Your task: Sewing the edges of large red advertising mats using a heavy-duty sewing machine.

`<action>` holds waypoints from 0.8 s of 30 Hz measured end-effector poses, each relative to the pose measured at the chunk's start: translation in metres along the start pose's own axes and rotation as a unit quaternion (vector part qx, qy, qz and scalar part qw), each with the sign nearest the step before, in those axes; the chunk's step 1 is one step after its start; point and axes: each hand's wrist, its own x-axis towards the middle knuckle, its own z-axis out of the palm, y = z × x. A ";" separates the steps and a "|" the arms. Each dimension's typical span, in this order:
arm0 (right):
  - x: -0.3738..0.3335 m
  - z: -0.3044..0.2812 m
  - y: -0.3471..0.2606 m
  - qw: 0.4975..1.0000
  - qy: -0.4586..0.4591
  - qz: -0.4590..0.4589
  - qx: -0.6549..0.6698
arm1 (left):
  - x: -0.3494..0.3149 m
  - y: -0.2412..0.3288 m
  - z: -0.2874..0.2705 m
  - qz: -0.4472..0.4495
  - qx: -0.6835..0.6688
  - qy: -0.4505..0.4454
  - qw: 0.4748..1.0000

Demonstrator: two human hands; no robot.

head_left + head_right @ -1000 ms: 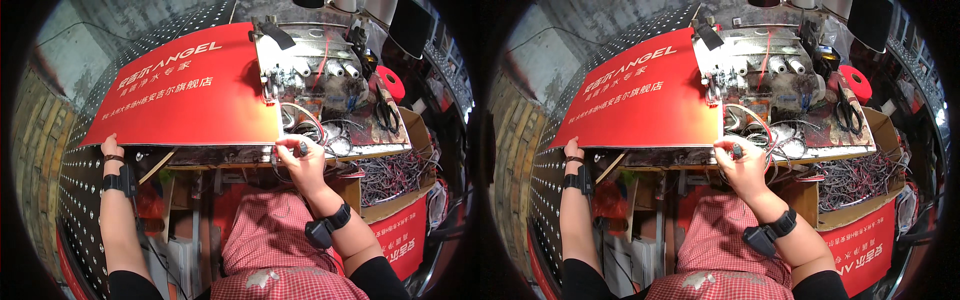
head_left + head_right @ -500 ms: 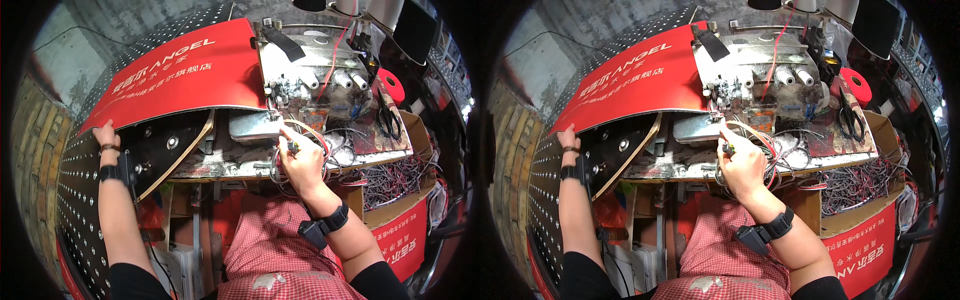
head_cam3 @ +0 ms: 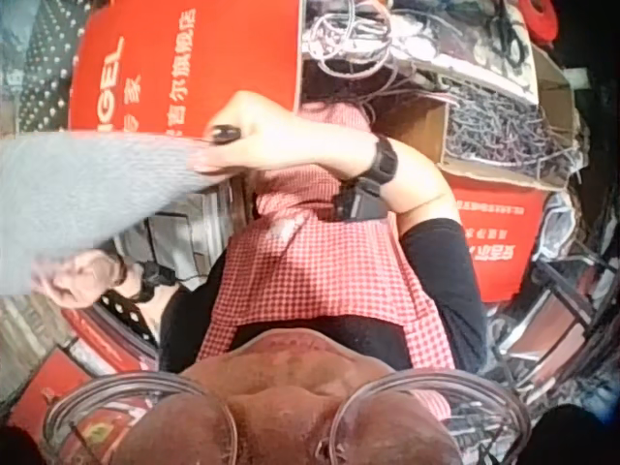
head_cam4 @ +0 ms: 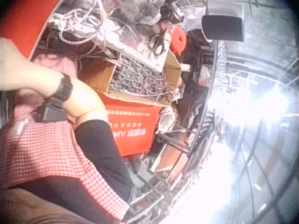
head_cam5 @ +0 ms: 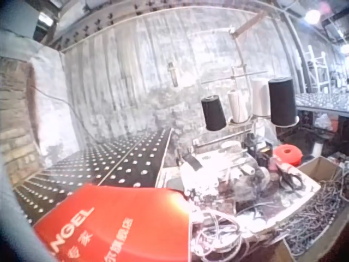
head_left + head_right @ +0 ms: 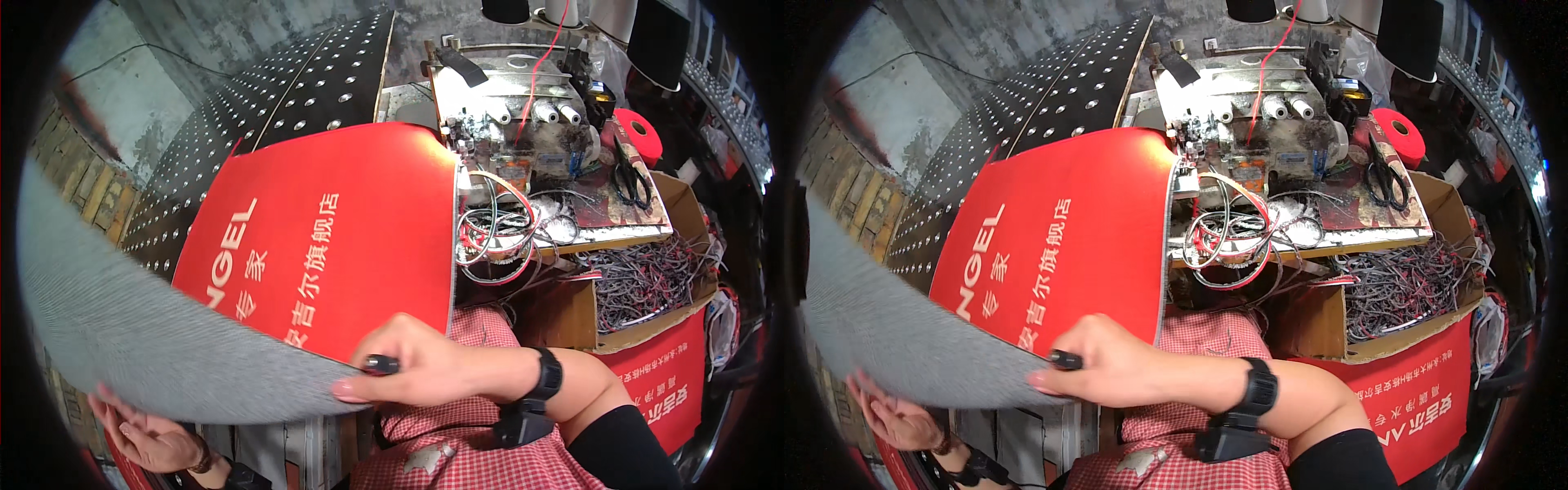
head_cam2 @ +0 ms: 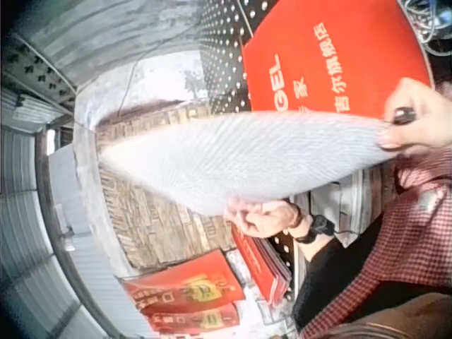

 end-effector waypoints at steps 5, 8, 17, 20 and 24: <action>-0.028 -0.011 0.012 0.998 0.010 0.061 0.024 | -0.076 -0.067 -0.111 -0.019 0.388 -0.162 0.907; 0.003 -0.072 0.031 0.827 0.473 -0.193 -0.236 | -0.096 -0.043 -0.087 -0.195 0.318 -0.093 0.923; 0.022 -0.135 0.066 0.830 0.457 -0.022 -0.320 | -0.042 -0.018 -0.122 -0.432 0.003 0.158 0.888; 0.013 -0.119 0.064 0.809 0.457 -0.018 -0.369 | -0.038 0.009 -0.114 -0.351 0.075 0.151 0.921; 0.005 -0.120 0.069 0.811 0.462 -0.003 -0.360 | -0.039 0.041 -0.070 -0.364 -0.028 0.236 0.901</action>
